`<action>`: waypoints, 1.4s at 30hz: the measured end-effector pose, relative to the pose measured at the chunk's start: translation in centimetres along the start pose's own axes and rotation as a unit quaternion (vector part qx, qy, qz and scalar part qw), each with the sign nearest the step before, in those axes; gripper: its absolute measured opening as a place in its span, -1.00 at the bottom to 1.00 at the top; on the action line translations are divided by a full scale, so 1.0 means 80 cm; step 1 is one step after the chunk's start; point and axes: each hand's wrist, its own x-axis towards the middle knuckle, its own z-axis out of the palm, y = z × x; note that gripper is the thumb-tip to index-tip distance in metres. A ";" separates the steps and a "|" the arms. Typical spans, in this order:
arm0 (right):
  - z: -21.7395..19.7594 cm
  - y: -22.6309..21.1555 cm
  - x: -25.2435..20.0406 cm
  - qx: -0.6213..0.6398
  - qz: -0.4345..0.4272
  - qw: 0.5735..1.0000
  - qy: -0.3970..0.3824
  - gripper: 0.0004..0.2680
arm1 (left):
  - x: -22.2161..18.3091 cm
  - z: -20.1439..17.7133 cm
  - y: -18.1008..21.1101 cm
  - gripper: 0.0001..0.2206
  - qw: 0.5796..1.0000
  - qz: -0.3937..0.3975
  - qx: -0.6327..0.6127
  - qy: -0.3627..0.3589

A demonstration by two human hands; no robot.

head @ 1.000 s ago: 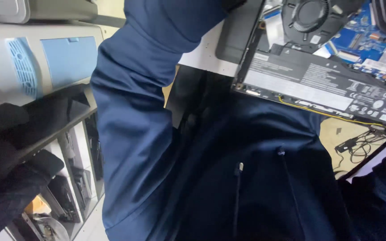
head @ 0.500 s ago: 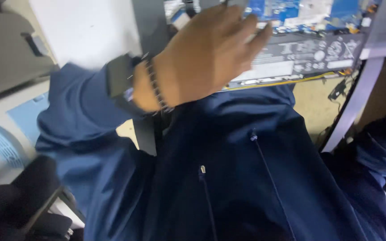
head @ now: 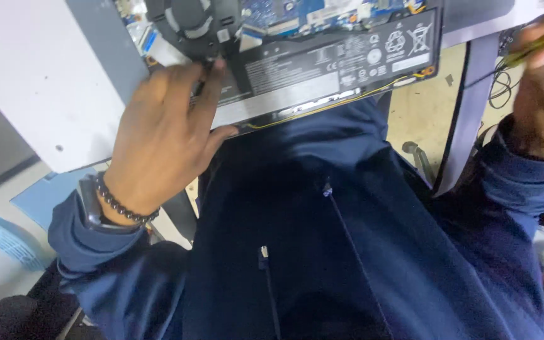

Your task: Removing the battery and internal components from a laptop using a screwdriver

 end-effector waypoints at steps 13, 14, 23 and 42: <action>0.128 -0.087 0.056 -0.298 -0.287 0.905 0.097 -0.67 | -0.005 0.003 0.017 -0.35 0.999 -0.034 -0.005 -0.019; 0.125 -0.079 0.051 -0.297 -0.286 0.906 0.096 -0.67 | -0.005 0.003 0.018 -0.35 0.999 -0.035 -0.005 -0.021; 0.129 -0.102 0.074 -0.333 -0.276 0.882 -0.185 -0.70 | 0.032 0.015 0.026 -0.13 0.998 -0.041 0.037 -0.029; 0.134 -0.152 0.105 -0.349 -0.188 0.873 -0.284 -0.78 | 0.053 0.026 0.034 -0.38 0.992 -0.088 -0.087 0.012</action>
